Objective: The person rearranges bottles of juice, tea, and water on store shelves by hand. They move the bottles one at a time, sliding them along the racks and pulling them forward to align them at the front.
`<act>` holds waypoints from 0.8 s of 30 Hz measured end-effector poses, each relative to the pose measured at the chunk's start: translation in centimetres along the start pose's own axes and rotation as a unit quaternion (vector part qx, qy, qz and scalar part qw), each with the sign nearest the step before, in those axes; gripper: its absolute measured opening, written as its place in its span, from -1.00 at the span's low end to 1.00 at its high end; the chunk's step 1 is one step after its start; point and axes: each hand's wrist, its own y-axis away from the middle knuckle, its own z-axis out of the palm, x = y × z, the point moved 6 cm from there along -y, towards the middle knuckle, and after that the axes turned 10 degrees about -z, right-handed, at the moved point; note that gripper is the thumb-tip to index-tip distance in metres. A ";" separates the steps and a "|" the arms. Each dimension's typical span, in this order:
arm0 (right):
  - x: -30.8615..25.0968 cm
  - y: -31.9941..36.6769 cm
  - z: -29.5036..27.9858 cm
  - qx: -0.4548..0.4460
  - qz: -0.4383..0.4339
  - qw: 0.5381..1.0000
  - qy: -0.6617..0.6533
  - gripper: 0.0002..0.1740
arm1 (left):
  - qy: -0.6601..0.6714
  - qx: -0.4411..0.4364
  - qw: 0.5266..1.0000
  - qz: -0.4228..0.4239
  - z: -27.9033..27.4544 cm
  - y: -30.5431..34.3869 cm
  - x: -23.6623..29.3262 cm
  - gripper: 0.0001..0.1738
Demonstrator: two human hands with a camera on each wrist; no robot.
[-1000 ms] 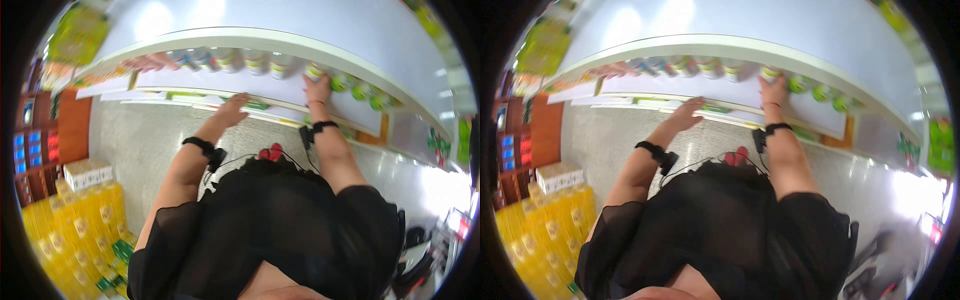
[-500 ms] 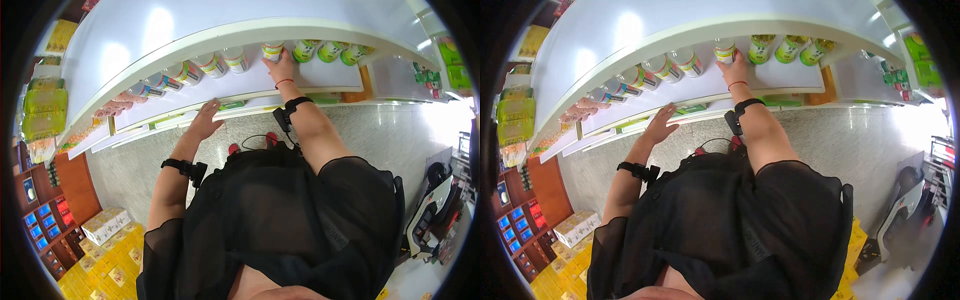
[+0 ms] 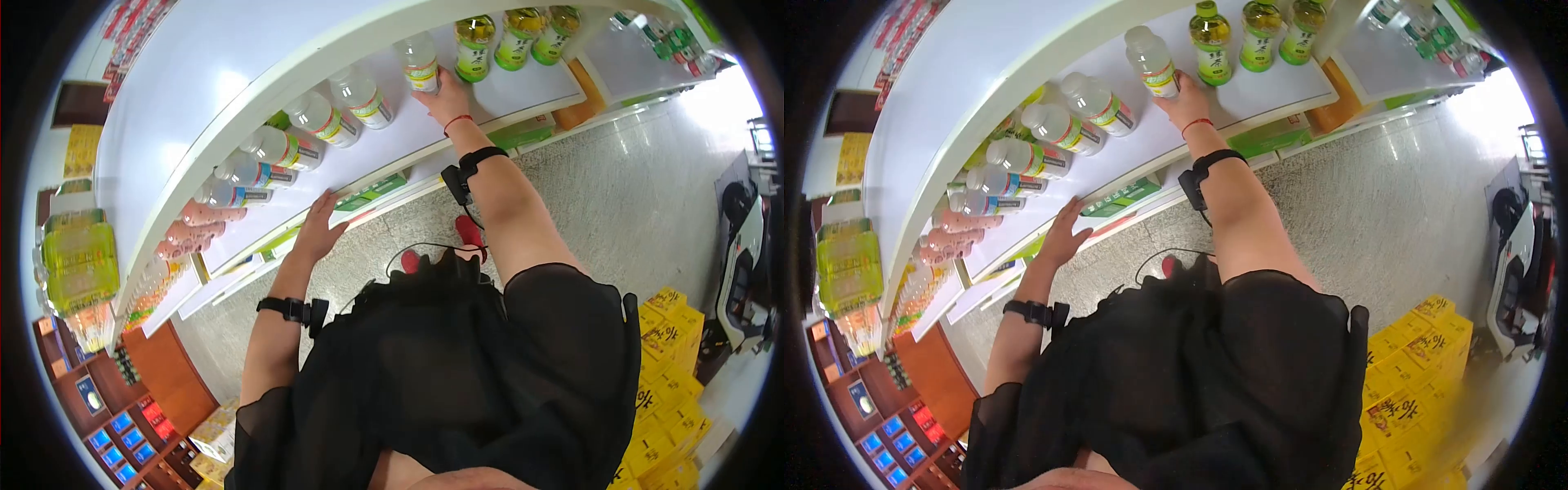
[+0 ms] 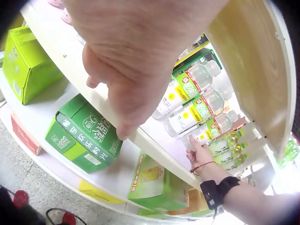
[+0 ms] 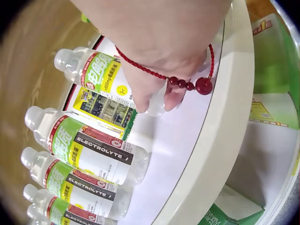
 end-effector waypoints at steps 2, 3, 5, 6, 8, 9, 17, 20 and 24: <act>-0.4 0.4 -0.3 0.002 0.024 0.999 -0.023 -0.14 | -0.020 -0.004 1.000 0.006 0.0 0.4 0.1 -0.18; -0.4 0.4 -0.4 -0.007 0.042 0.998 -0.046 -0.15 | -0.026 -0.024 0.999 -0.011 0.2 0.3 -0.1 -0.15; -0.4 0.4 -0.6 0.006 0.034 0.999 -0.037 -0.16 | -0.029 -0.032 0.999 -0.006 -0.1 0.3 0.3 -0.15; -0.5 0.5 -0.6 0.008 0.023 0.999 -0.030 -0.17 | -0.027 -0.039 0.999 -0.011 -0.2 0.3 0.3 -0.14; 0.1 0.4 -0.3 0.024 0.005 0.999 -0.026 -0.18 | -0.036 -0.039 0.999 -0.004 -0.1 0.3 0.2 -0.14; 0.2 0.2 -0.2 0.034 -0.014 0.999 -0.019 -0.19 | -0.042 -0.039 0.998 -0.002 0.0 0.3 0.0 -0.14; -0.2 0.5 -0.6 0.038 0.012 0.998 -0.042 -0.20 | -0.045 -0.047 0.998 -0.007 0.0 0.3 0.1 -0.13; -0.1 0.5 -0.5 0.044 0.015 0.998 -0.046 -0.21 | -0.043 -0.052 0.998 -0.012 -0.1 0.2 0.2 -0.13; -0.1 0.4 -0.6 0.043 -0.003 0.998 -0.050 -0.21 | -0.040 -0.053 0.998 -0.012 -0.1 0.2 0.4 -0.13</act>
